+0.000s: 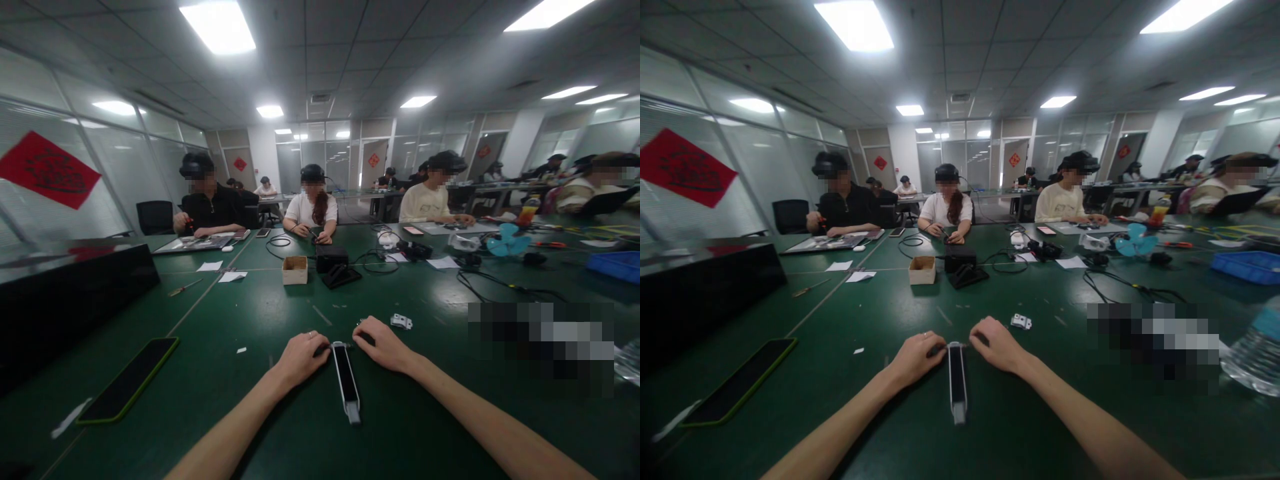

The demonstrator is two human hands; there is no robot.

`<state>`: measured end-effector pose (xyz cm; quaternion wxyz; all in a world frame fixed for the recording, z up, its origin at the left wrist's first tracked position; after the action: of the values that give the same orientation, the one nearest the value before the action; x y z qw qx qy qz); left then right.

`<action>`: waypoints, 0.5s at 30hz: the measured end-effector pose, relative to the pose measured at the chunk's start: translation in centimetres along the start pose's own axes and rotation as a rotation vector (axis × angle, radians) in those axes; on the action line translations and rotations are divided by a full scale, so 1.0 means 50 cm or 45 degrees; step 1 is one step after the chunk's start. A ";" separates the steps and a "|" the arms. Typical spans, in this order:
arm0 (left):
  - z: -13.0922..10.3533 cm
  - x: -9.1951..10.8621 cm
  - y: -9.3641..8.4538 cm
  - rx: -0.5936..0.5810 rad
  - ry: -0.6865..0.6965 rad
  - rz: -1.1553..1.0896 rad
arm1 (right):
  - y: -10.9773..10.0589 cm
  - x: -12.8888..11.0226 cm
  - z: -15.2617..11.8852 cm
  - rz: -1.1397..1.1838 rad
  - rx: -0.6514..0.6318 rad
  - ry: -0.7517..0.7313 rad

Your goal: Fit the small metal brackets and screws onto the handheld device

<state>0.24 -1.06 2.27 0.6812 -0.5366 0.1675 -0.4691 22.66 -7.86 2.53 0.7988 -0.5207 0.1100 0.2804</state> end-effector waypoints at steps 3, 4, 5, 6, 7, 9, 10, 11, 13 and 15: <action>0.000 -0.001 0.001 -0.005 -0.008 -0.007 | -0.006 0.019 0.004 -0.025 0.081 0.060; 0.000 0.000 0.000 -0.007 -0.012 -0.014 | -0.008 0.026 0.006 -0.037 0.101 0.078; 0.000 0.001 -0.001 -0.009 -0.014 -0.022 | -0.009 0.032 0.007 -0.050 0.110 0.090; 0.000 0.002 -0.003 -0.008 -0.016 -0.025 | -0.010 0.037 0.007 -0.066 0.109 0.092; 0.001 0.004 -0.005 -0.009 -0.017 -0.022 | -0.010 0.041 0.008 -0.084 0.106 0.085; 0.001 0.008 -0.009 -0.014 -0.025 0.000 | -0.011 0.045 0.009 -0.119 0.094 0.064; 0.001 0.009 -0.010 -0.019 -0.029 0.013 | -0.011 0.045 0.009 -0.137 0.090 0.056; 0.001 0.010 -0.011 -0.023 -0.031 0.019 | -0.011 0.046 0.009 -0.154 0.086 0.053; 0.001 0.012 -0.012 -0.031 -0.033 0.013 | -0.010 0.048 0.009 -0.183 0.082 0.056; 0.001 0.012 -0.012 -0.027 -0.030 0.000 | -0.008 0.053 0.009 -0.212 0.083 0.056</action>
<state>0.29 -1.52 2.98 0.6774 -0.5493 0.1643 -0.4608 25.01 -6.69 1.79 0.8333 -0.5078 0.0928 0.1980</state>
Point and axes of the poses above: each hand's wrist, its own z-axis towards the middle knuckle, its own y-axis out of the palm, x = y × z, the point moved 1 cm from there along z, towards the middle knuckle, and after that the axes turned 9 degrees about x, right-handed, at the moved point
